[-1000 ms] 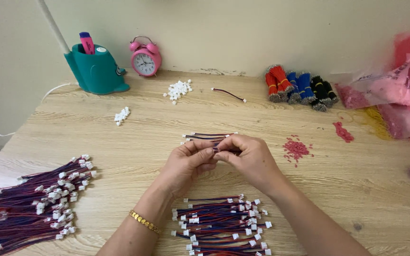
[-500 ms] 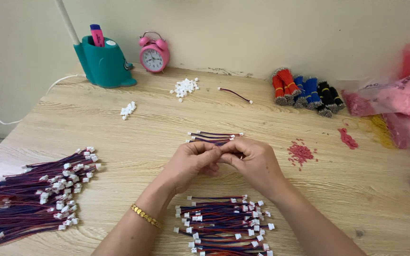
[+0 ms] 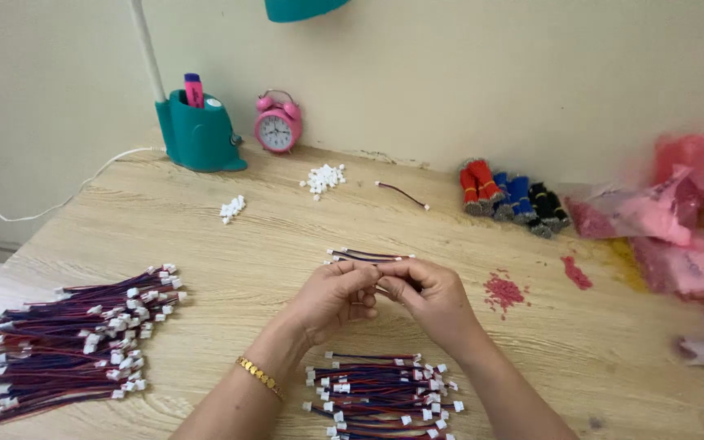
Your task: The person assembles wire harnesses by hand, inserting small white plastic connectors onto the ends of multi-colored wires. They pick up individual wires from a pile, attach the connectors, and place the finished items into a separate pile on the wooden table.
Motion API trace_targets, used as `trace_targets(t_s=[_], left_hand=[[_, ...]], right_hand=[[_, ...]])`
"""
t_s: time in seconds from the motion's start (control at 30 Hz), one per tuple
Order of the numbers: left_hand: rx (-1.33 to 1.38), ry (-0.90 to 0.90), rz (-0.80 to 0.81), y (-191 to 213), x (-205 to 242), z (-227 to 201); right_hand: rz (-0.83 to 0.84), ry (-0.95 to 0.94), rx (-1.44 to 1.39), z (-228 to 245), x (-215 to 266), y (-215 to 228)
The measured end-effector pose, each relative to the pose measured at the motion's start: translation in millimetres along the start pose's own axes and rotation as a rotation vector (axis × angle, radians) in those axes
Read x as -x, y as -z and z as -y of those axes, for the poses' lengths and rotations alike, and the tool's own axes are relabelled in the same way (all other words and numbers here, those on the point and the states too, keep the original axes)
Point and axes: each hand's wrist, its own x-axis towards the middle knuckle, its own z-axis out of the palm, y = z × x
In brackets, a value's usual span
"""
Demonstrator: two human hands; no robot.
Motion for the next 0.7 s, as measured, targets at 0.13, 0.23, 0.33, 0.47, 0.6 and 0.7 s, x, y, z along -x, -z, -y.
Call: trace_targets(t_s=[0.13,0.23,0.33,0.47,0.6,0.7], left_hand=[[-0.005,-0.005,0.078,-2.9,1.2,-0.7],[-0.051,-0.008,0.156,-13.9,14.5,-9.9],[-0.027,0.017,0.268,-19.9,20.0,-13.0],[-0.078,0.041,0.199,-24.4,19.6,-4.5],[-0.231,0.058,0.251,-21.1,12.8,-0.4],[-0.216,0.106,0.23,-28.1,21.2,-9.2]], right_hand=[[-0.029,0.049,0.077,-6.8,8.1,3.7],[-0.062,0.04,0.024,-11.0,21.3,9.1],[-0.083,0.138,0.202,1.8,34.9,9.7],[-0.132,0.31,0.29,-5.8,44.9,11.4],[-0.127,0.321,0.312,-26.2,44.8,20.8],[-0.111,0.358,0.224,-23.2,42.3,22.6]])
